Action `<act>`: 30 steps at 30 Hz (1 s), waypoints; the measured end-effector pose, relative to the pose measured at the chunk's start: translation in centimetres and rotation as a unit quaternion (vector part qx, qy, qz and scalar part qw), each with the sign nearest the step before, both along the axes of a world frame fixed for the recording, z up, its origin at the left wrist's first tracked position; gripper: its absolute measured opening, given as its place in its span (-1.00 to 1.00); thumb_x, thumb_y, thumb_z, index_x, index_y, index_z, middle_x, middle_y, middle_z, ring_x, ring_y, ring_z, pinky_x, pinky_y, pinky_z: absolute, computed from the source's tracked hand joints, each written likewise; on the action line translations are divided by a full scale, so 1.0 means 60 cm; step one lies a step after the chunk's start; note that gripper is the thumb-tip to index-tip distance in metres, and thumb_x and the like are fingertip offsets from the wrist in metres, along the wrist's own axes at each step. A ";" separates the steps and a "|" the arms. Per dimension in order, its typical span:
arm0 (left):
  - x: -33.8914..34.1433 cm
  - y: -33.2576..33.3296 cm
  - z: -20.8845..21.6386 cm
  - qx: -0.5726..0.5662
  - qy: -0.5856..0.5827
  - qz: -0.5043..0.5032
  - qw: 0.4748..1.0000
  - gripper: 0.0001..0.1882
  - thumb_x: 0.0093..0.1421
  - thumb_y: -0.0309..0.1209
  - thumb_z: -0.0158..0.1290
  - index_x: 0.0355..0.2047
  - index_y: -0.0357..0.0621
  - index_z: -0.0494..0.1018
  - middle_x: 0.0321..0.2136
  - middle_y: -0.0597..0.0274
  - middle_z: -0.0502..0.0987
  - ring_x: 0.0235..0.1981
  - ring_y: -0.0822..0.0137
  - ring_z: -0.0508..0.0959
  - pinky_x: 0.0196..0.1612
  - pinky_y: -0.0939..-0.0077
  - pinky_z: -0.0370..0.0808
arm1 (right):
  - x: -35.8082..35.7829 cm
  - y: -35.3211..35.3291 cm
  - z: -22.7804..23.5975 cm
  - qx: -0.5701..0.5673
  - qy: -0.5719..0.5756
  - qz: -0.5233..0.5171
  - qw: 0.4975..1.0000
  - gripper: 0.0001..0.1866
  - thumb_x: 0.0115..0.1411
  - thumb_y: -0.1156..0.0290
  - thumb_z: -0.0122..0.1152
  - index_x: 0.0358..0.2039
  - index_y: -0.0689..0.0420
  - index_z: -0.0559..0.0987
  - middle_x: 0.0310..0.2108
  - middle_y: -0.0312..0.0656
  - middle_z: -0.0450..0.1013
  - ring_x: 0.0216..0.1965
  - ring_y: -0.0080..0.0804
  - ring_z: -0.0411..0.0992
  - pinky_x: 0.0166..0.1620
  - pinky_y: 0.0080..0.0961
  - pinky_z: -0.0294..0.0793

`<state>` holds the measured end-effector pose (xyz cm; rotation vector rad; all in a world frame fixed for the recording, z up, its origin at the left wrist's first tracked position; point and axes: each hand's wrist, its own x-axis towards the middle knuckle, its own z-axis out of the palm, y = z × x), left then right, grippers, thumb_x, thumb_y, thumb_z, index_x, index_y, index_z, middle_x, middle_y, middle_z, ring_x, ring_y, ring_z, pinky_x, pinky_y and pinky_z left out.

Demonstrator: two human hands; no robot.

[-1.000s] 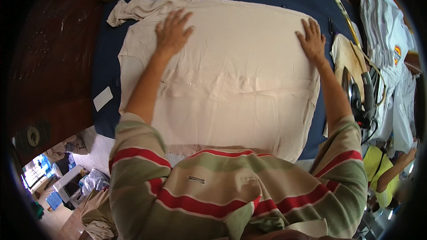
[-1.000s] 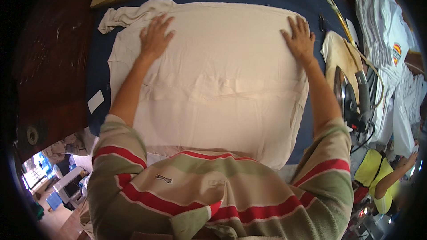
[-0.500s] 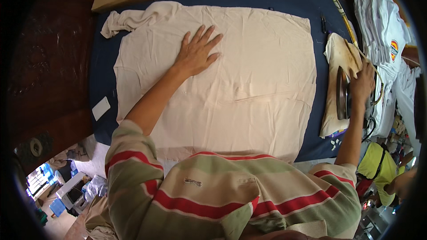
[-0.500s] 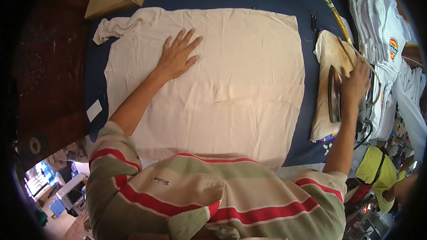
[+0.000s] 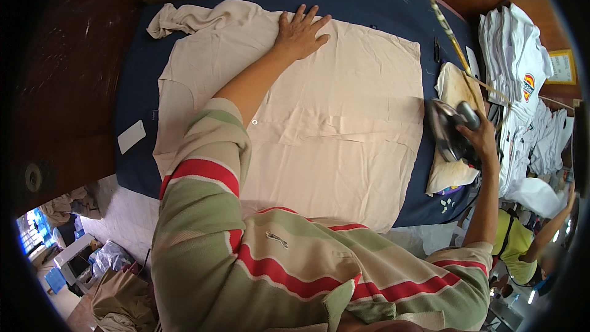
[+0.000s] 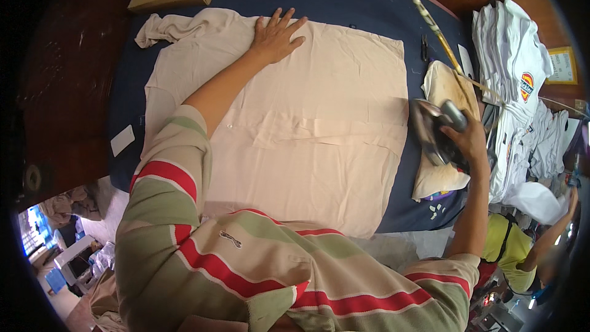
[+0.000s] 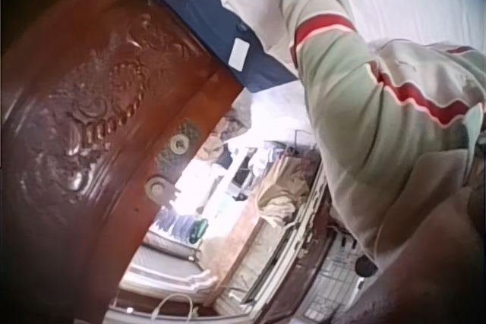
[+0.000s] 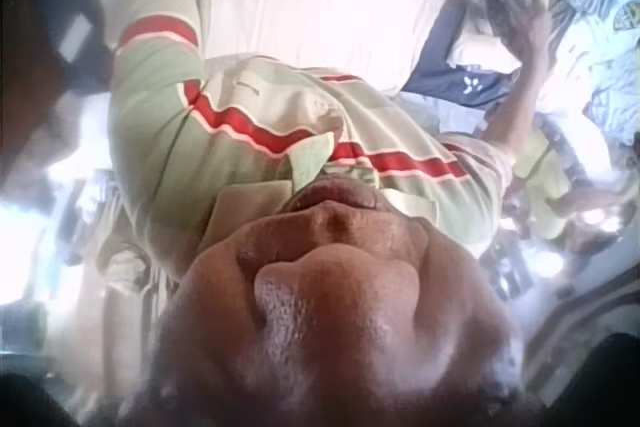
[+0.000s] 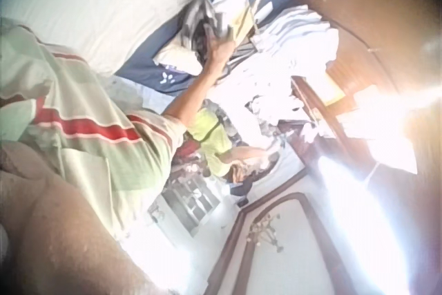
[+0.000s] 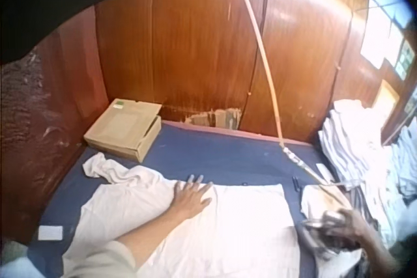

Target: The person irons a light-colored shirt on a blue padded surface using an iron, then picks up a tool to work on the collar area, and finally folds the garment.

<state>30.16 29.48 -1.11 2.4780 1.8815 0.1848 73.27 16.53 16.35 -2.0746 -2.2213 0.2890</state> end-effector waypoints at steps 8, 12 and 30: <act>-0.155 0.027 0.032 0.060 0.050 -0.004 0.997 -0.48 0.10 -0.35 -0.13 0.14 0.11 0.25 0.12 0.33 0.29 0.18 0.34 0.22 0.18 -0.15 0.01 | -0.380 0.097 -0.029 -0.114 -0.035 0.256 0.959 -0.42 -0.10 -0.06 0.30 -0.24 0.19 0.52 -0.46 0.09 0.50 -0.39 0.02 0.50 -0.29 -0.26 0.46; -0.244 0.056 0.059 -0.058 0.006 0.019 0.998 -0.71 0.22 -0.23 -0.15 -0.12 0.01 0.41 -0.13 0.27 0.48 0.02 0.26 0.36 0.13 -0.02 0.06 | -0.489 0.143 -0.055 -0.016 0.035 0.219 0.975 -0.33 -0.01 -0.23 0.11 -0.29 0.24 0.56 -0.53 0.12 0.49 -0.44 0.02 0.50 -0.34 -0.22 0.47; -0.280 0.023 0.031 0.153 -0.140 -0.006 0.978 -0.68 0.21 -0.37 -0.11 0.00 0.06 0.37 0.00 0.25 0.40 0.06 0.27 0.36 0.14 0.22 0.10 | -0.609 0.240 -0.081 -0.043 0.029 0.308 0.950 -0.37 0.05 -0.20 0.06 -0.27 0.19 0.57 -0.48 0.06 0.51 -0.42 -0.02 0.51 -0.29 -0.23 0.49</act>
